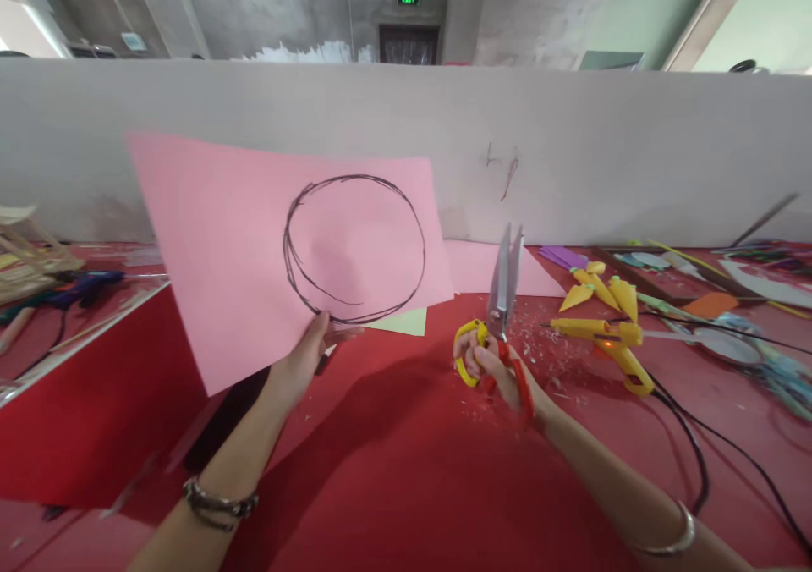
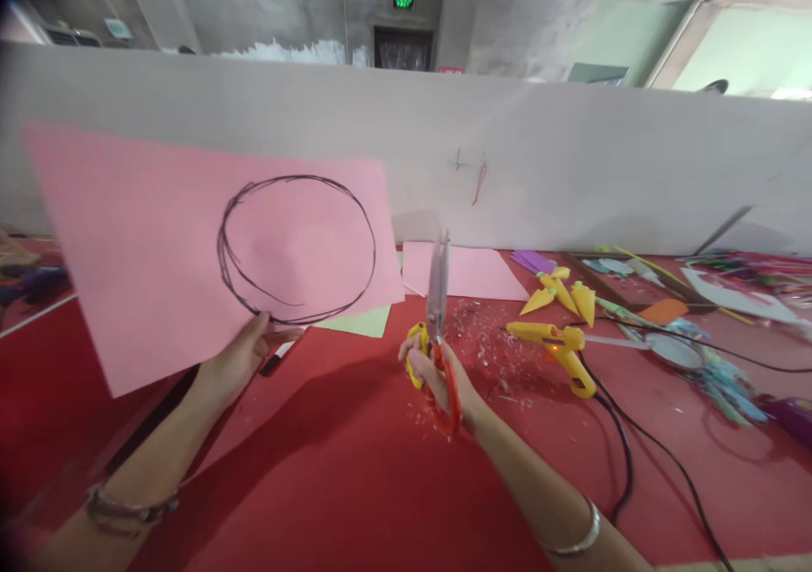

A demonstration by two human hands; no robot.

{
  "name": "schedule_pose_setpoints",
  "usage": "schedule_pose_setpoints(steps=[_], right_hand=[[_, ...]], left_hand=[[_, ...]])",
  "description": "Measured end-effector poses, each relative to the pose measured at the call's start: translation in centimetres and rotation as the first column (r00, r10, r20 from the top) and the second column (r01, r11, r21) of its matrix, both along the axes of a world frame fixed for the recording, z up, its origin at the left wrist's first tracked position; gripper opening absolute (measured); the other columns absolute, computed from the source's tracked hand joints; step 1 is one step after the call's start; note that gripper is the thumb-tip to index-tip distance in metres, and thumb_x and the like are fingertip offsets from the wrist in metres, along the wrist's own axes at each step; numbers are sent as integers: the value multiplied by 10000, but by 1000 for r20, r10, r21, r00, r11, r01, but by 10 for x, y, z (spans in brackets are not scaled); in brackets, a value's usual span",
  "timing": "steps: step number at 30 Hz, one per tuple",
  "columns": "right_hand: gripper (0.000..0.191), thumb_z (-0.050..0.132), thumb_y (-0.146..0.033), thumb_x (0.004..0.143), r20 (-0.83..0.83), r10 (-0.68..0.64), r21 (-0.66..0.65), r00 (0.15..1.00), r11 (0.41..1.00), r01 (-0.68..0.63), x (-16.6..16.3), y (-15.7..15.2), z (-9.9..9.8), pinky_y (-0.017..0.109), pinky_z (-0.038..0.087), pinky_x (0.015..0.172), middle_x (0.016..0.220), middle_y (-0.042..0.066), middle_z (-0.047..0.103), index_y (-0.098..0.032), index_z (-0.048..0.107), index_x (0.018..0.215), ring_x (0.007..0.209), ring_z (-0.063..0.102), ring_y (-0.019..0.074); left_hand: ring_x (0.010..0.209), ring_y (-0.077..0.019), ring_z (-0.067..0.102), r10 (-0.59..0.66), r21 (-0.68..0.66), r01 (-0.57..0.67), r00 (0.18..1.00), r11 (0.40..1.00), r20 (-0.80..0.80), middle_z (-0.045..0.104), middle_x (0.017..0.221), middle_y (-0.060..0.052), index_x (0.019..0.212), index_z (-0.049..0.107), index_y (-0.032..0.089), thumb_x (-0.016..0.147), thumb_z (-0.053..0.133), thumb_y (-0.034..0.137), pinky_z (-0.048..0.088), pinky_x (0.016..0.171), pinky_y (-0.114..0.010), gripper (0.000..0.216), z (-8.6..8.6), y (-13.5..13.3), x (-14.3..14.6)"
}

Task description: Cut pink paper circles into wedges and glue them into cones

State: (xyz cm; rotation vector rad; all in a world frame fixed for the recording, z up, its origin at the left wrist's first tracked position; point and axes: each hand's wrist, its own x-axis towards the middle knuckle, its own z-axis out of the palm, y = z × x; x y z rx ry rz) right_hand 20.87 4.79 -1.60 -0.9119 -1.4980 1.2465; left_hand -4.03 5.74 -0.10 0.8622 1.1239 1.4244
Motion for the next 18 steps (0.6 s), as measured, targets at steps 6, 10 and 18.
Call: schedule_pose_setpoints(steps=[6, 10, 18], right_hand=[[365, 526, -553, 735, -126, 256, -9, 958, 966, -260, -6, -12, -11, 222, 325, 466, 697, -24, 426, -206, 424, 780, 508, 358, 72], [369, 507, -557, 759, -201, 343, -107, 917, 923, -369, -13, -22, -29, 209, 348, 467, 745, -12, 450, -209, 417, 843, 518, 391, 66], [357, 424, -551, 815, -165, 365, -131, 916, 913, -387, -15, -30, -30, 182, 344, 433, 726, -30, 427, -198, 398, 861, 474, 425, 47]], left_hand=[[695, -206, 674, 95, 135, -119, 980, 984, 173, 659, 541, 10, 603, 560, 180, 677, 627, 394, 504, 794, -357, 236, 24, -8, 11], [681, -163, 669, 68, 206, -125, 962, 971, 265, 693, 643, 9, 582, 568, 193, 715, 612, 365, 521, 764, -311, 222, 29, -14, 22], [795, -179, 667, 89, 287, -199, 931, 937, 354, 693, 699, 45, 616, 587, 212, 650, 689, 349, 508, 820, -336, 174, 33, -25, 48]])
